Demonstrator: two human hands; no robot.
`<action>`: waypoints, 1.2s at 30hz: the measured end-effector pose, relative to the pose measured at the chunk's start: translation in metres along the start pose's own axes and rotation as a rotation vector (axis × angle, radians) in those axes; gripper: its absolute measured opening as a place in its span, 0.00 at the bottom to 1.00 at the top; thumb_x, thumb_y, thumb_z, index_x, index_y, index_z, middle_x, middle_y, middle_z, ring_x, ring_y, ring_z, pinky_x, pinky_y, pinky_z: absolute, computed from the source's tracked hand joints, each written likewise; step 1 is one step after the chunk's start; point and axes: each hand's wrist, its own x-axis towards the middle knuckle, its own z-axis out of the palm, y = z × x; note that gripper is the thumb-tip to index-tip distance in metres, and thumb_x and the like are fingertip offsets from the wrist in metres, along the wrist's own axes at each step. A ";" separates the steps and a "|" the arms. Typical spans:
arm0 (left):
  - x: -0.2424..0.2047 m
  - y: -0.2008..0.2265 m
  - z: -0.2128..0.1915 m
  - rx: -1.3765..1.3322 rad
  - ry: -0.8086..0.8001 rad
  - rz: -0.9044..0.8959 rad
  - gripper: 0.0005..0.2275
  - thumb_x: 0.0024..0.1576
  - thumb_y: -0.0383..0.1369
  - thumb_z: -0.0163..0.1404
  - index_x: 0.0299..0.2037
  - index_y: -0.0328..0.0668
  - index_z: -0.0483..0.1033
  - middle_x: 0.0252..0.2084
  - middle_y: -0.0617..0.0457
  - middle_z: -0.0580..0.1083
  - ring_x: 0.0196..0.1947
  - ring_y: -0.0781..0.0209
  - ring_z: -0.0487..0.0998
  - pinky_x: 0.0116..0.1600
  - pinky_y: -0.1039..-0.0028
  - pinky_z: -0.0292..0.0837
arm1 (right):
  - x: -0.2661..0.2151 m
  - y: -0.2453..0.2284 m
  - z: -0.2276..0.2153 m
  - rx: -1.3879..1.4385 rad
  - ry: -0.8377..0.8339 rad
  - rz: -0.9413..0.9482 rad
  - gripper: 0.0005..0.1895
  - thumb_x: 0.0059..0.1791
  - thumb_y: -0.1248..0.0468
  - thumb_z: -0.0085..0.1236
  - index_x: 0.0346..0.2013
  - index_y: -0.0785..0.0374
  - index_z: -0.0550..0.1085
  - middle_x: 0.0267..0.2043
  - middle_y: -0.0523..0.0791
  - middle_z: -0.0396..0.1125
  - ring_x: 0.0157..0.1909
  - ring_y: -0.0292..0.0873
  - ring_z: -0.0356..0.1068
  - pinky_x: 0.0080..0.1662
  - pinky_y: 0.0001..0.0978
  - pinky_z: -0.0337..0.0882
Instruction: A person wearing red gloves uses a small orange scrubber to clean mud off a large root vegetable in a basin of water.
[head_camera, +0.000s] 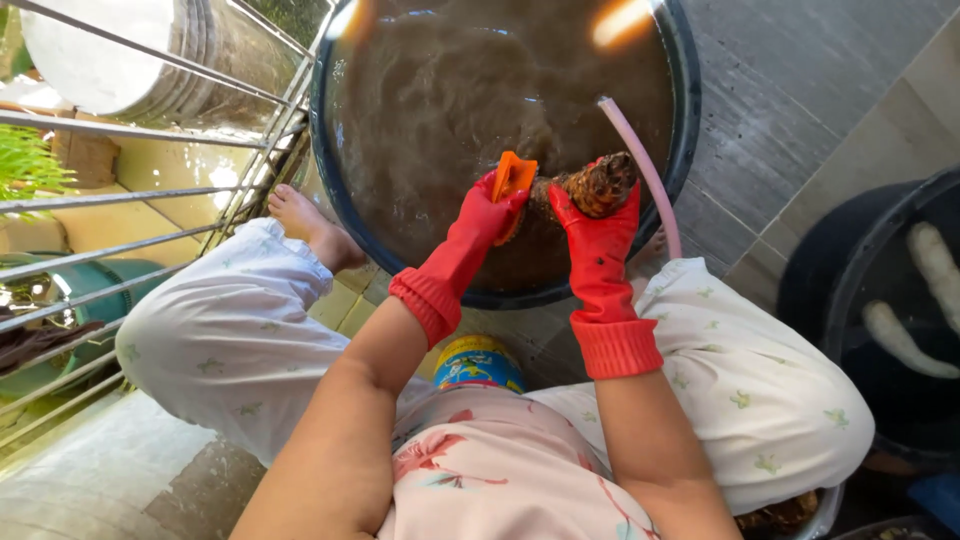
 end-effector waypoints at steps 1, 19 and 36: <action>-0.003 0.023 0.000 0.001 -0.003 -0.005 0.26 0.54 0.31 0.63 0.63 0.32 0.70 0.54 0.30 0.76 0.56 0.37 0.79 0.61 0.56 0.75 | 0.001 -0.007 0.007 -0.001 0.006 0.003 0.53 0.33 0.75 0.84 0.68 0.54 0.64 0.65 0.46 0.67 0.67 0.50 0.66 0.66 0.58 0.72; 0.085 0.065 -0.046 1.319 0.237 -0.128 0.21 0.59 0.49 0.48 0.63 0.72 0.64 0.48 0.53 0.80 0.52 0.48 0.82 0.58 0.56 0.76 | -0.015 -0.043 0.034 -0.405 0.143 -0.035 0.45 0.34 0.67 0.84 0.62 0.58 0.69 0.59 0.47 0.72 0.64 0.45 0.70 0.65 0.39 0.71; 0.017 0.012 -0.024 1.117 0.173 -0.079 0.28 0.61 0.50 0.49 0.72 0.62 0.59 0.53 0.40 0.78 0.56 0.41 0.79 0.62 0.55 0.75 | 0.014 -0.049 0.027 -0.632 0.229 0.038 0.59 0.33 0.51 0.90 0.70 0.58 0.62 0.68 0.48 0.64 0.73 0.46 0.60 0.72 0.37 0.59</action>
